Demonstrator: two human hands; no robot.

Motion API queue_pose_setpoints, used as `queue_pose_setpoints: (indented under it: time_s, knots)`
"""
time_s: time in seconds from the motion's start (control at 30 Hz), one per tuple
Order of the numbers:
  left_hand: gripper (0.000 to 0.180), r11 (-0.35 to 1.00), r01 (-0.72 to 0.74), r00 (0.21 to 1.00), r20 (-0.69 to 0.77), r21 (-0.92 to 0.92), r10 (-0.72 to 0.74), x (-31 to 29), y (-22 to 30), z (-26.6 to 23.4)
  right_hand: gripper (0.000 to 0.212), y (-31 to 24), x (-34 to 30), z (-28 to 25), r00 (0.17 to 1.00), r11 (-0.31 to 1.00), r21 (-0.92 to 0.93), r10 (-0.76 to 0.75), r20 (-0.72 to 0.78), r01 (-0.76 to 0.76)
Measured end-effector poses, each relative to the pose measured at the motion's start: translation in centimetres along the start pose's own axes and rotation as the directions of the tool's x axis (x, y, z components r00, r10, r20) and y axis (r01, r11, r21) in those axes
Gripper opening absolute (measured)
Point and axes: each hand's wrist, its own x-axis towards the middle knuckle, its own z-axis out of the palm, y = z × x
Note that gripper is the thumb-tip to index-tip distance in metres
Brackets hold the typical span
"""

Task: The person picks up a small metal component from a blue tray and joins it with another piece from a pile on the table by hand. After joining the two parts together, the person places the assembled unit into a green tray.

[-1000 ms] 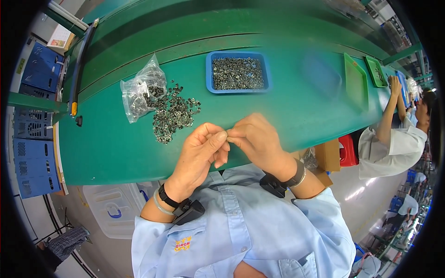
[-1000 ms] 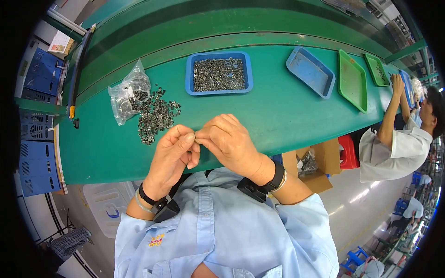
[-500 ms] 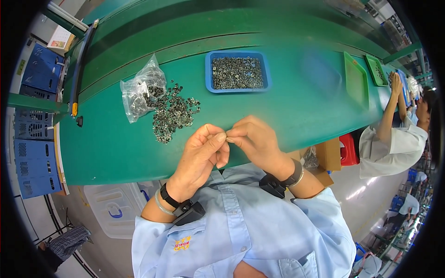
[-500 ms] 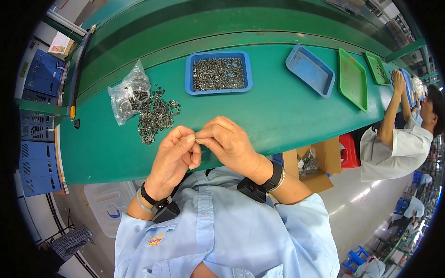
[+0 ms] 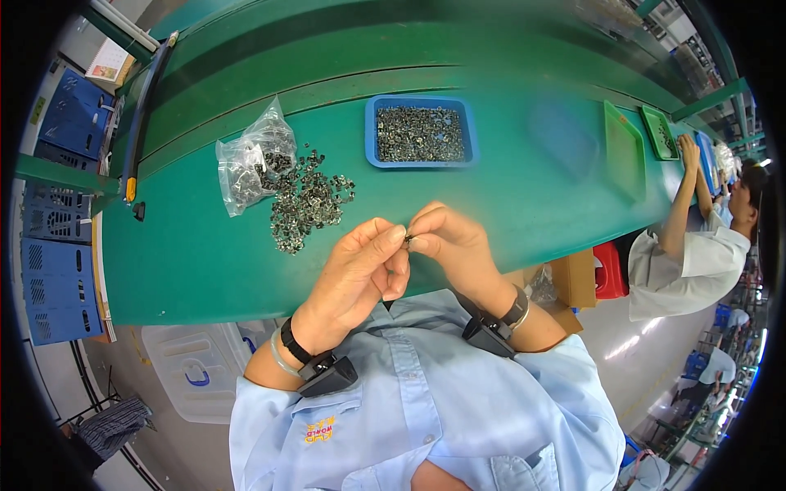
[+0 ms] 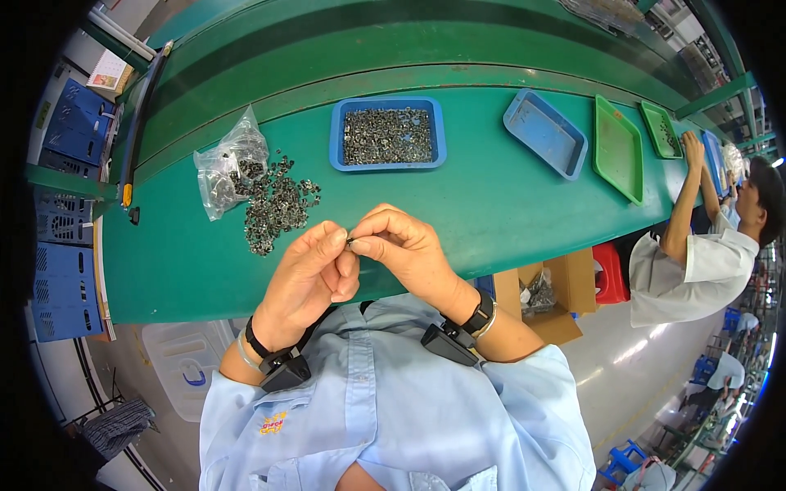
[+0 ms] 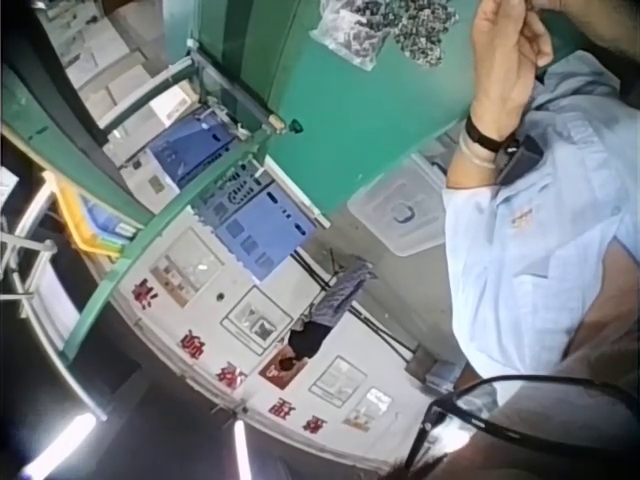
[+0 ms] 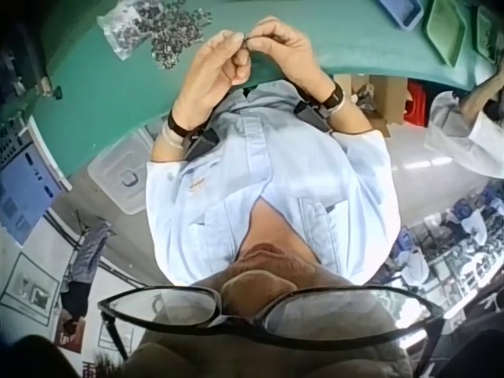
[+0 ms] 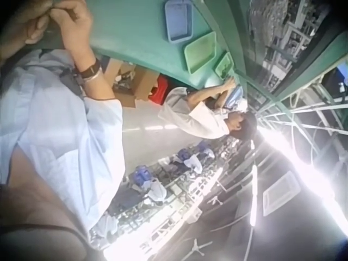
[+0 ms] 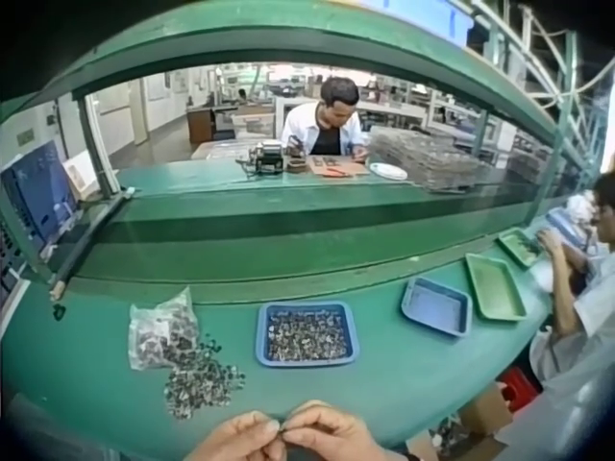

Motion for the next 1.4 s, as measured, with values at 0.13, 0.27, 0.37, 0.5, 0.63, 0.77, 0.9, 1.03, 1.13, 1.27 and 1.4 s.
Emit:
queue_pose_setpoints:
  time_s: [0.13, 0.27, 0.37, 0.5, 0.63, 0.77, 0.9, 1.03, 1.13, 1.27, 1.4]
  knots:
    - [0.019, 1.000, 0.001, 1.000, -0.015, -0.010, -0.002, -0.1, -0.3, -0.1, 0.006, 0.6, 0.0, -0.4, 0.999, 0.999, 0.033, -0.007, 0.036, 0.006]
    - [0.019, 1.000, -0.011, 1.000, -0.022, 0.009, 0.011, -0.1, -0.5, 0.0, 0.004, 0.3, 0.0, -0.1, 1.000, 0.999, 0.042, 0.015, 0.007, -0.015]
    - [0.019, 0.999, -0.031, 0.999, -0.020, 0.036, 0.031, 0.0, -0.6, 0.0, 0.005, 0.3, -0.1, 0.0, 0.999, 0.998, 0.045, 0.040, -0.023, -0.039]
    - [0.019, 0.997, -0.032, 0.999, -0.027, 0.077, 0.034, 0.0, -0.6, -0.1, 0.004, 0.4, -0.1, 0.0, 0.998, 0.997, 0.056, 0.057, -0.018, -0.055]
    - [0.018, 1.000, -0.028, 1.000, 0.004, -0.014, 0.028, -0.2, -0.5, -0.4, 0.003, -0.6, 0.8, -0.4, 0.999, 0.999, -0.013, 0.035, -0.024, -0.035]
    - [0.018, 0.999, -0.051, 0.998, -0.045, 0.015, 0.051, -0.7, -0.5, -1.7, 0.006, -2.3, 4.3, -2.6, 0.992, 0.924, -0.376, -0.107, -0.062, 0.076]
    - [0.015, 0.999, -0.013, 0.995, -0.101, 0.031, 0.016, -2.2, -0.4, -3.8, 0.011, -2.1, 8.5, -4.3, 0.953, 0.544, -0.817, -0.303, 0.021, 0.191]
    - [0.012, 0.999, -0.024, 0.992, -0.121, -0.026, 0.020, -3.0, 0.0, -5.3, 0.015, -0.4, 9.2, -2.7, 0.902, 0.271, -0.870, -0.255, 0.348, 0.413]
    - [0.013, 0.999, -0.040, 0.992, -0.119, -0.031, 0.036, -3.0, 0.3, -6.1, 0.017, 0.6, 9.3, 0.1, 0.851, 0.188, -0.830, -0.138, 0.507, 0.525]
    - [0.015, 0.998, -0.050, 0.993, -0.113, -0.036, 0.046, -3.1, 0.7, -6.3, 0.016, 1.0, 9.6, 2.0, 0.820, 0.052, -0.819, 0.010, 0.573, 0.572]
    - [0.016, 0.996, -0.074, 0.991, -0.111, -0.040, 0.069, -3.0, 0.8, -6.5, 0.013, 1.8, 9.5, 1.7, 0.830, 0.077, -0.828, 0.002, 0.557, 0.555]
